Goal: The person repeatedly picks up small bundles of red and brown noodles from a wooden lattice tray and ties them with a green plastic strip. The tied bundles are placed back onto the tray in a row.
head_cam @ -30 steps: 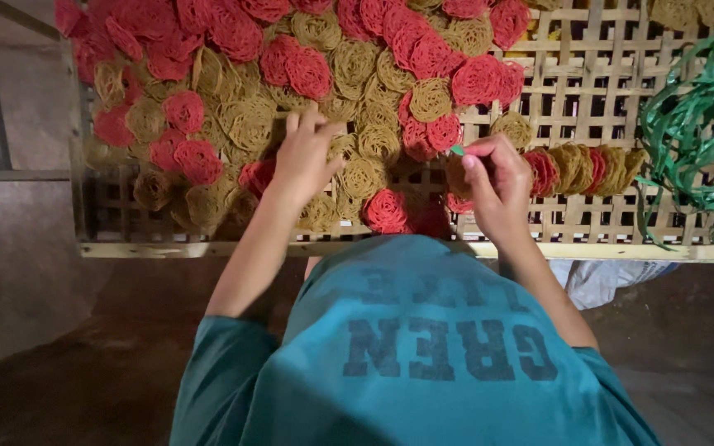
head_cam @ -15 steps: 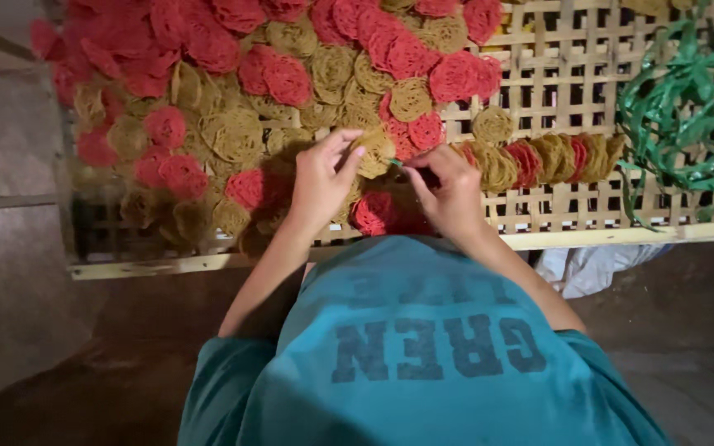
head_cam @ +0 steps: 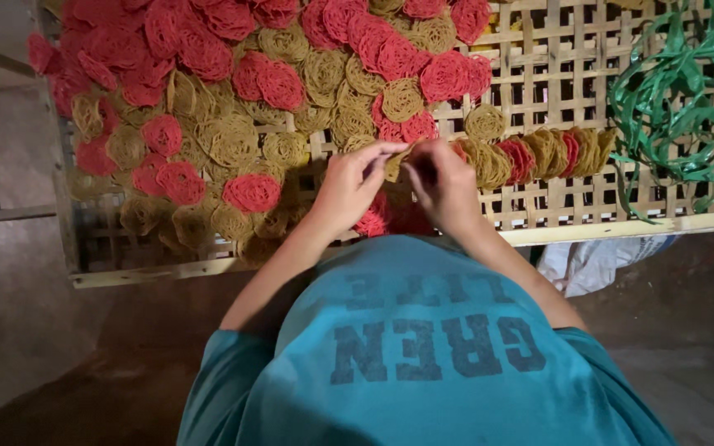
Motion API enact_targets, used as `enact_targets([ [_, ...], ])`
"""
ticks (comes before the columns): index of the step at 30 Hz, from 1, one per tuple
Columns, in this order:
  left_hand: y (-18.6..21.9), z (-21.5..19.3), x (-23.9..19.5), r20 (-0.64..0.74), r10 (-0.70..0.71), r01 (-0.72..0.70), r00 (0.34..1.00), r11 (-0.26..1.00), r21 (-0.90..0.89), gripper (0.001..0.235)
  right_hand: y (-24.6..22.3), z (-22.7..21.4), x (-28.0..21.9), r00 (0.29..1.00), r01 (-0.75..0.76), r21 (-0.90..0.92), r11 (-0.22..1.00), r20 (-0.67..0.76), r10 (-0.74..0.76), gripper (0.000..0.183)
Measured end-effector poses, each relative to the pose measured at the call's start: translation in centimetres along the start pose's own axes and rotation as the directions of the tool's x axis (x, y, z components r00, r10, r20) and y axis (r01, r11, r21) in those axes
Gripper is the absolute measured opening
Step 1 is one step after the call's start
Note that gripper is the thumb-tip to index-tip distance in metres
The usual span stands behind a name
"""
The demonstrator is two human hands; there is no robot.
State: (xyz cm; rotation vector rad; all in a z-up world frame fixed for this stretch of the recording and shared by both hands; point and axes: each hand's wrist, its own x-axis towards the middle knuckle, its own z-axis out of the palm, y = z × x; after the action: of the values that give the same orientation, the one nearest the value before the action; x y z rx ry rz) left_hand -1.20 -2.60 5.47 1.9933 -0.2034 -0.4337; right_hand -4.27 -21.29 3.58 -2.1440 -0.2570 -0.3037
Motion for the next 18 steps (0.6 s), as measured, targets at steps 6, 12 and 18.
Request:
enact_targets([
  [6, 0.4, 0.1, 1.1, -0.122, 0.393, -0.388, 0.912, 0.920, 0.058, 0.012, 0.0, -2.2, 0.0, 0.995, 0.095, -0.031, 0.995, 0.043, -0.094, 0.036],
  [12, 1.8, -1.7, 2.5, 0.012, 0.382, -0.380, 0.924, 0.923, -0.057, 0.012, -1.0, -4.8, 1.2, 0.979, 0.149, -0.522, 0.840, -0.038, -0.198, 0.022],
  [18, 2.3, -0.9, 4.4, 0.109, 0.448, -0.458, 0.887, 0.883, 0.099, 0.015, -0.8, -2.4, 0.7, 0.997, -0.078, 0.207, 0.975, -0.011, 0.082, 0.014],
])
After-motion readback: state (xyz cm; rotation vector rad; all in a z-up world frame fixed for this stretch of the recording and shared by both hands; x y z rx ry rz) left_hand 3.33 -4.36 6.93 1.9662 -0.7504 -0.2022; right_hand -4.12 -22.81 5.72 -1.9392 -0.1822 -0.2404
